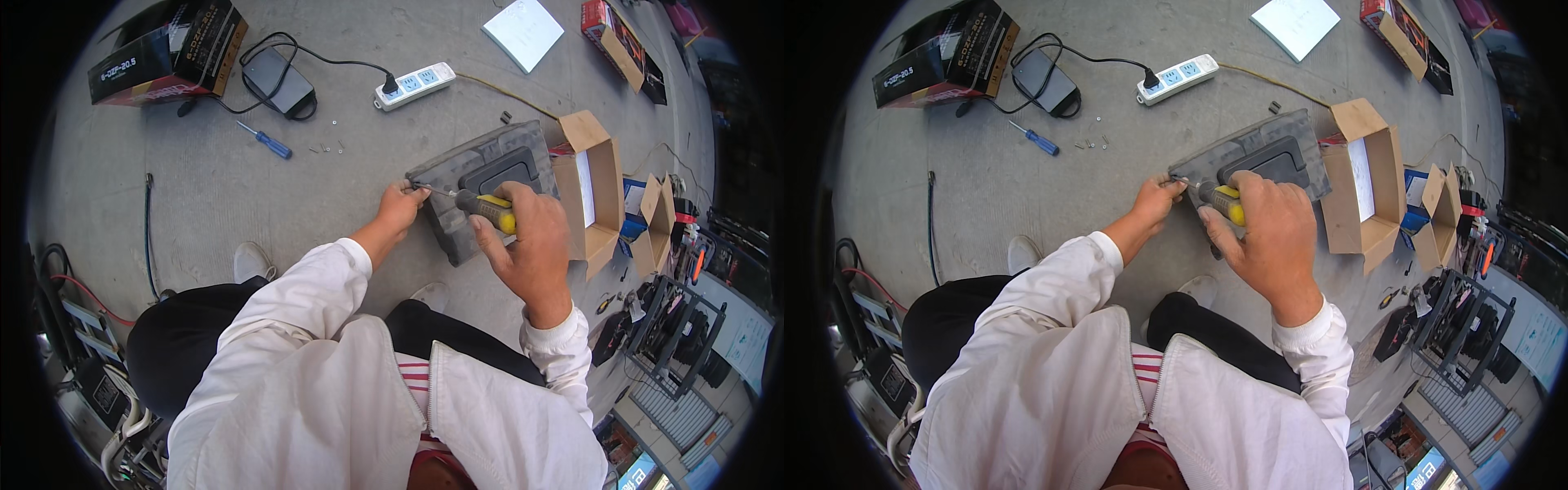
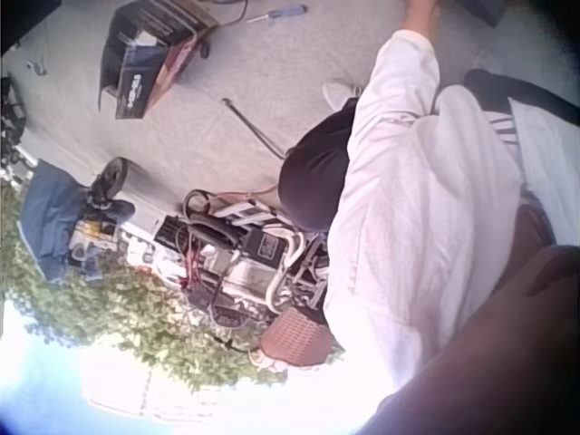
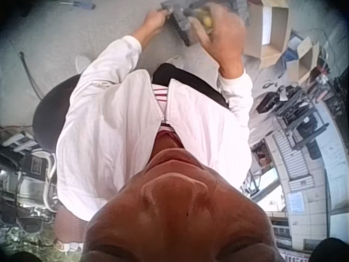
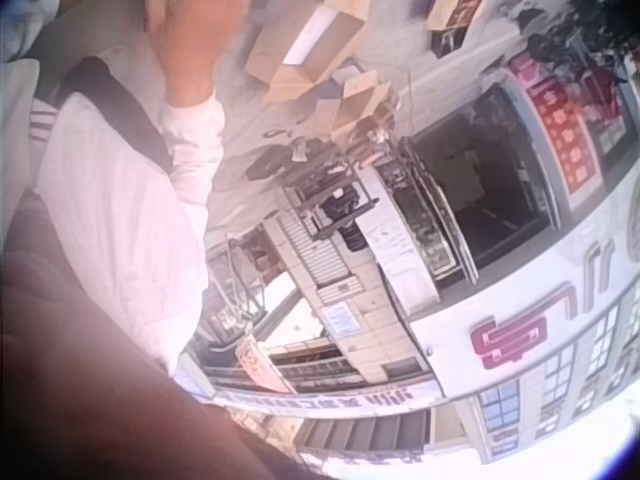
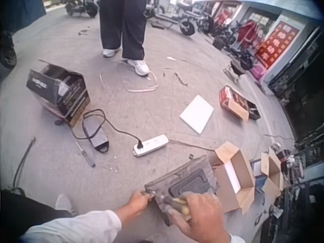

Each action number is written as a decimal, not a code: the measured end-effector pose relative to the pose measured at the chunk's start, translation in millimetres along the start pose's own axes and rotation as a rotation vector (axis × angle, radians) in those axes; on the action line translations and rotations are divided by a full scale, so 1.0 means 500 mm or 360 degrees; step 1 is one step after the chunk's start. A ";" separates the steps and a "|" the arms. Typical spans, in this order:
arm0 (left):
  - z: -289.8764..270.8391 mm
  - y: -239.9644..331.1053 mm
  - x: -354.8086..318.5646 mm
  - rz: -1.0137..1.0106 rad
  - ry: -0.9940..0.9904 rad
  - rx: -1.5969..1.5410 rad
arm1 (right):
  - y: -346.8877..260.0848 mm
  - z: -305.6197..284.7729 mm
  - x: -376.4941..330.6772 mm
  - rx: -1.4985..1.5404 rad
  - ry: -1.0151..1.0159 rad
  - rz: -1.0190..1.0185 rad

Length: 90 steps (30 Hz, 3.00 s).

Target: The person uses a screwdriver to remove screws from a black battery pack casing, opens it, and removes the old battery. They then place new orange battery cells into the casing and prepare to reassemble the pack.

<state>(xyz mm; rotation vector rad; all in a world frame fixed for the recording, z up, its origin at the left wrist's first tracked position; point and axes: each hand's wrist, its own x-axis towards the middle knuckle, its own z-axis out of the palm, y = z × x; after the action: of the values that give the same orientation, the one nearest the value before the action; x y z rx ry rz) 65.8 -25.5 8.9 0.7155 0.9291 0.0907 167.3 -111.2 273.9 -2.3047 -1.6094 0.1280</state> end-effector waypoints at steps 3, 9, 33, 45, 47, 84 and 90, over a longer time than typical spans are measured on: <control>0.000 -0.002 0.003 -0.0014 0.0011 0.0021 | 0.006 0.001 -0.003 0.0038 -0.0001 -0.0055; -0.001 0.000 0.003 -0.0012 -0.0002 0.0012 | -0.001 -0.002 0.003 0.0027 -0.0022 -0.0028; -0.003 0.002 0.002 -0.0031 -0.0028 0.0022 | -0.002 -0.001 0.000 0.0202 0.0057 0.0077; 0.000 0.006 -0.002 -0.0030 -0.0048 0.0007 | -0.001 -0.001 -0.003 0.0106 -0.0018 0.0045; 0.003 0.008 -0.007 -0.0023 -0.0052 -0.0003 | 0.007 0.001 -0.010 0.0015 -0.0039 0.0063; -0.001 0.001 0.001 -0.0022 -0.0048 -0.0020 | 0.006 -0.003 -0.011 0.0054 -0.0065 0.0149; -0.001 0.001 0.000 -0.0017 -0.0046 -0.0019 | -0.004 -0.005 -0.001 0.0153 -0.0014 0.0106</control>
<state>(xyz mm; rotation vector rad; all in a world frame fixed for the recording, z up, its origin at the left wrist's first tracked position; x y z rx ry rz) 65.4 -24.7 9.1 0.6993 0.9039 0.0759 165.8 -111.8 276.9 -2.2879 -1.4970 0.2266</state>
